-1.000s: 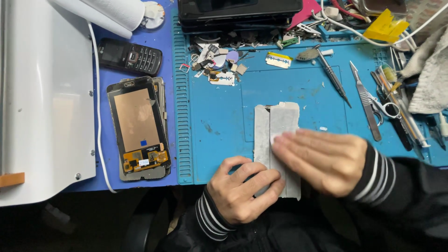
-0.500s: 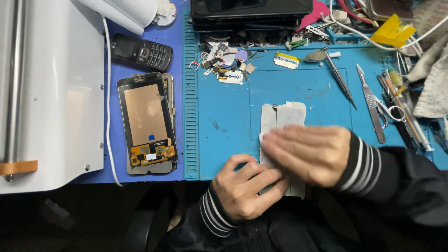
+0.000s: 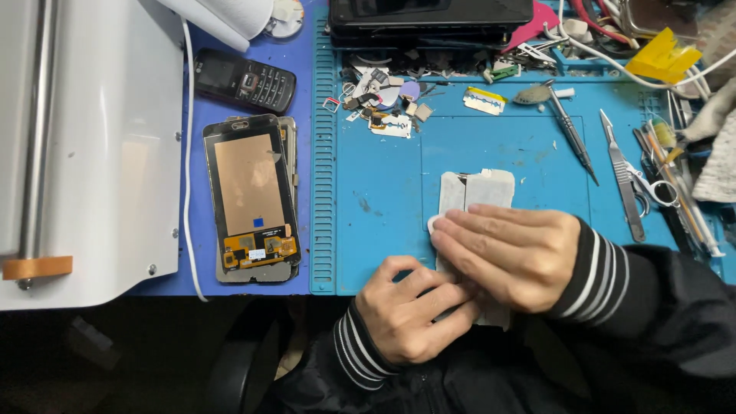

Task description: Cleaning and preparing a mobile phone screen for remanufacturing using a cleaning pad and tweezers.

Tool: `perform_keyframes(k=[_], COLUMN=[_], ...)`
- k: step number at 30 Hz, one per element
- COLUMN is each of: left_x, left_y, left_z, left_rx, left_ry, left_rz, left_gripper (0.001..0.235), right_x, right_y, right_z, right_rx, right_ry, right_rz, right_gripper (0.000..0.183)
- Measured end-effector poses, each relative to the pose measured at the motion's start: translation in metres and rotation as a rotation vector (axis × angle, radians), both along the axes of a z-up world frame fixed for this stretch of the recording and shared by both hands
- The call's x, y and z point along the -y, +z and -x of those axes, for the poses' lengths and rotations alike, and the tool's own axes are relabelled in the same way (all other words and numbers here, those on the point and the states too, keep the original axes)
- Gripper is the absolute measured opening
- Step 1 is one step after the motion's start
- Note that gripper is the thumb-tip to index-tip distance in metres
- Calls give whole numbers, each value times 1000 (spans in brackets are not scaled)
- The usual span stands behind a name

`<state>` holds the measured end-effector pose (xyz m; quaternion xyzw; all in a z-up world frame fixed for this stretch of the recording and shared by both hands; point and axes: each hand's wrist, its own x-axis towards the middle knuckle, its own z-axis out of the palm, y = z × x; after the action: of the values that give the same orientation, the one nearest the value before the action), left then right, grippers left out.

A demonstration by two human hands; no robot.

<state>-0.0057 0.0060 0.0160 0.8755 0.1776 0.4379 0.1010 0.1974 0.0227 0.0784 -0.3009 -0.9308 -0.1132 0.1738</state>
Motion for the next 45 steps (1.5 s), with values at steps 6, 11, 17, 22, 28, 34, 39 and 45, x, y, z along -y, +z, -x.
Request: perform_keyframes(k=[6,11,17,22,28,34,39,45], left_x=[2,0,4,-1,0,-1,-1,-1], left_y=[5,3,-24,-17,-21,-12,-16,-13], left_z=[1,-1,-8,-4,0,-2,-1,0], left_rx=[0,35,70,61,4,25,36,30], left_ry=[-13,-11,2,14,-71,-51,-40,-58], left_rz=[24,-42,-5,-74,-32,-48,-80,-45], left_gripper=[10,9,9,7,13,8,6,12], right_x=[4,-5,-1,15,8,4,20,26], right_y=[-3,-9,-15,-6,-10,-27,-17,-9], right_z=[4,-10,-7,2,-11,-27,-12,-8], right_rx=[0,27,-98,-86,-39,32,-71,-68], right_ry=[-14,-103,74,76,-19,-108,36,10], right_rz=[-62,-115,61,74,-25,-36,8,0], right_gripper=[25,29,34,32,31,33,31,32])
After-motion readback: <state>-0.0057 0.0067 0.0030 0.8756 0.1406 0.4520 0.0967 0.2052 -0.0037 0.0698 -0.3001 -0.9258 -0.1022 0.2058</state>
